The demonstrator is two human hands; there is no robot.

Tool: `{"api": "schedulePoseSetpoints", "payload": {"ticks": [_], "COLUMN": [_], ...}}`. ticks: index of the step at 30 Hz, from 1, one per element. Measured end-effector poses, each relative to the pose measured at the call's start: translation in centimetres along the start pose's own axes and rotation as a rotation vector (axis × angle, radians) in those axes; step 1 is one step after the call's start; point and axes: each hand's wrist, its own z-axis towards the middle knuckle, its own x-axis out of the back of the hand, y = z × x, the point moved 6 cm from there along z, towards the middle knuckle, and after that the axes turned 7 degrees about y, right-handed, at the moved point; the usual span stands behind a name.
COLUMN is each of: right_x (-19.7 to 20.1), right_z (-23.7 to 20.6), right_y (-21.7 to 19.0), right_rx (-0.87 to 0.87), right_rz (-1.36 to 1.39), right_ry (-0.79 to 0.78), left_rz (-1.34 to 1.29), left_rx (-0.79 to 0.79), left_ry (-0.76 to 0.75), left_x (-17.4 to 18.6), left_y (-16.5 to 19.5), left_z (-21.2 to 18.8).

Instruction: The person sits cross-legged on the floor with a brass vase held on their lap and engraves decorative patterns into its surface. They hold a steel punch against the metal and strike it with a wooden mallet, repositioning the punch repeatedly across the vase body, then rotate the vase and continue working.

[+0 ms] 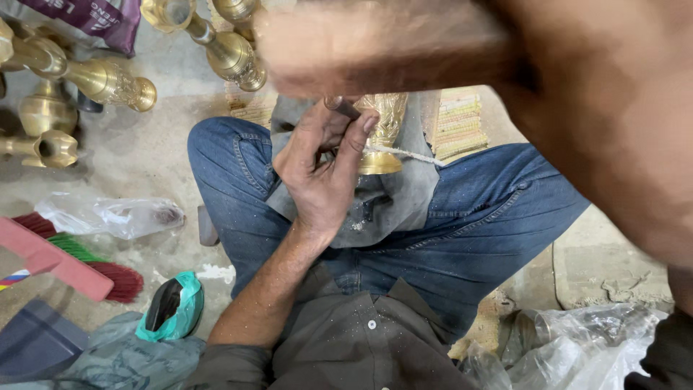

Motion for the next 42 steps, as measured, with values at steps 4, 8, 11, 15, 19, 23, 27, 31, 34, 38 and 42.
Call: {"api": "schedulePoseSetpoints", "payload": {"ticks": [4,8,11,15,19,23,27,31,34,38,42], "right_x": [0.6,1.0,1.8,2.0,2.3,2.5,2.8,2.7,2.6,2.3,1.2], "right_z": [1.2,1.5,1.7,1.6,1.1,0.8,1.0,1.6,1.6,1.1,0.2], "right_y": [-0.4,-0.8,-1.7,-2.3,-2.6,-2.6,-2.7,-2.7,-2.5,-2.4,-1.3], "right_rx": [0.003,0.036,0.153,0.218,0.200,0.181,0.193,0.224,0.204,0.197,0.129], "right_rz": [0.094,-0.004,-0.102,-0.269,-0.251,-0.220,-0.221,-0.211,-0.181,-0.256,-0.190], "right_ry": [0.021,-0.064,0.002,-0.019,-0.019,-0.038,-0.044,-0.030,-0.058,-0.018,-0.109], "left_rz": [-0.063,-0.061,0.097,0.138,0.091,0.008,0.011,0.038,0.045,0.069,0.082], "left_rx": [-0.020,0.036,-0.047,-0.223,-0.112,-0.163,-0.210,-0.233,-0.236,-0.227,-0.073], "left_ry": [0.007,0.051,0.108,0.200,0.157,0.187,0.192,0.176,0.163,0.141,0.145], "left_x": [-0.1,0.2,0.7,0.6,0.6,0.8,0.8,0.8,0.7,0.6,0.6], "left_y": [-0.1,-1.2,-1.7,-1.8,-3.0,-3.2,-3.3,-3.1,-2.7,-2.3,-2.8], "left_z": [-0.3,-1.3,-2.0,-3.0,-3.4,-3.7,-3.8,-3.9,-3.6,-2.9,-2.8]}}
